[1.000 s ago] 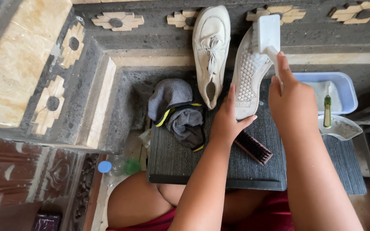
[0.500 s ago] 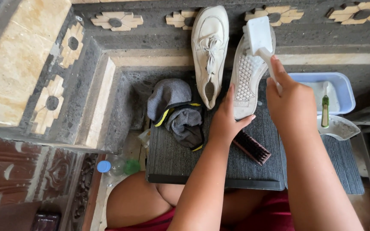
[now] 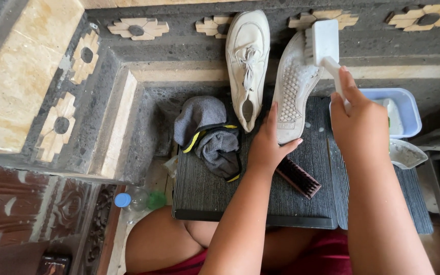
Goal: The person cleans a pair of white canvas shoes using a cloth, a small brush, and a larger brush with soapy water. They wipe the shoes, scrub the soles and uppers, and apply soap to the soles with the larger brush.
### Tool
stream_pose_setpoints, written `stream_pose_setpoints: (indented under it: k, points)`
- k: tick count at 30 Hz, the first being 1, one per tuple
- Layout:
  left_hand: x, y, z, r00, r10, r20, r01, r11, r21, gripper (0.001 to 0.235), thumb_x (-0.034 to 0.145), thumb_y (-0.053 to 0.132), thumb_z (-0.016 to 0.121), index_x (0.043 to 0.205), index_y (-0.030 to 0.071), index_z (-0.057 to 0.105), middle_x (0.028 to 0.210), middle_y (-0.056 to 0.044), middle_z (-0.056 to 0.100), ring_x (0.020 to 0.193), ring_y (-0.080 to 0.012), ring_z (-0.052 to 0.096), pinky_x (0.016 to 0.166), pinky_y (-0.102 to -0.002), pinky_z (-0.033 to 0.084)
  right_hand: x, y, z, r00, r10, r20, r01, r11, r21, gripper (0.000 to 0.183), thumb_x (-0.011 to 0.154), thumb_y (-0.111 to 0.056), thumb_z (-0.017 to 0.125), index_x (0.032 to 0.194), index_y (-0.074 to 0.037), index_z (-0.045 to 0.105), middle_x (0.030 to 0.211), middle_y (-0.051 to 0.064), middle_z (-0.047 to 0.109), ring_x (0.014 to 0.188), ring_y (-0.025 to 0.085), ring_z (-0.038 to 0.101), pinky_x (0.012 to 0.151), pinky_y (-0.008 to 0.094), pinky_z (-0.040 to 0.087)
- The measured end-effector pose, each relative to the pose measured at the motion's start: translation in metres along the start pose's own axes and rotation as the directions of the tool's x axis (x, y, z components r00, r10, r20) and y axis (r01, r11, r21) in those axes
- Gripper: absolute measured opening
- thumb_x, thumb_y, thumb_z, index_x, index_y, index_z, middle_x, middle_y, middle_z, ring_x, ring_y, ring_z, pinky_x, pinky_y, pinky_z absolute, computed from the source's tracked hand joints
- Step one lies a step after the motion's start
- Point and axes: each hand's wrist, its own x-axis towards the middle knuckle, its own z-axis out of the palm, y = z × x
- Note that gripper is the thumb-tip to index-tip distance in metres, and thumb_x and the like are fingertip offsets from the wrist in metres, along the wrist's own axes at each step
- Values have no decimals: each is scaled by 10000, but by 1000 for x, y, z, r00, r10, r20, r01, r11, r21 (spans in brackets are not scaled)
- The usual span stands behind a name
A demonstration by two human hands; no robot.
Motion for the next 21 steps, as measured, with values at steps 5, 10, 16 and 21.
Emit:
stream_pose_setpoints:
  k: [5, 10, 16, 21]
  points:
    - [0, -3, 3, 1000, -22, 12, 22, 1000, 21, 1097, 778, 385, 827, 1609, 232, 128, 1516, -180, 527, 1218, -365, 641, 858, -457, 587, -3, -13, -3, 998, -60, 4, 60, 998, 16, 532, 1074, -250, 511, 1606, -235, 509, 704, 235, 661, 554, 392, 584, 534, 470, 429]
    - [2, -12, 10, 998, 47, -35, -46, 998, 32, 1088, 765, 370, 850, 1601, 187, 179, 1486, -190, 539, 1231, -352, 630, 898, -441, 575, -4, -21, -12, 998, -63, 7, 63, 998, -25, 541, 1083, -253, 508, 1623, -219, 487, 724, 288, 681, 570, 467, 608, 523, 505, 427]
    - [2, -8, 7, 1000, 5, -5, -5, 1000, 21, 1092, 775, 368, 841, 1610, 214, 154, 1493, -189, 534, 1260, -360, 609, 899, -453, 566, -2, -21, -5, 995, -78, 54, 82, 995, -62, 558, 1074, -249, 488, 1631, -228, 462, 684, 260, 658, 532, 446, 582, 489, 502, 412]
    - [3, -9, 9, 1000, -22, -10, 23, 998, 60, 1118, 751, 397, 853, 1610, 234, 156, 1420, -174, 591, 1168, -350, 652, 830, -452, 576, -1, -24, -2, 984, -170, 56, 172, 984, -47, 539, 1091, -230, 483, 1623, -140, 469, 592, 223, 622, 439, 390, 526, 435, 465, 362]
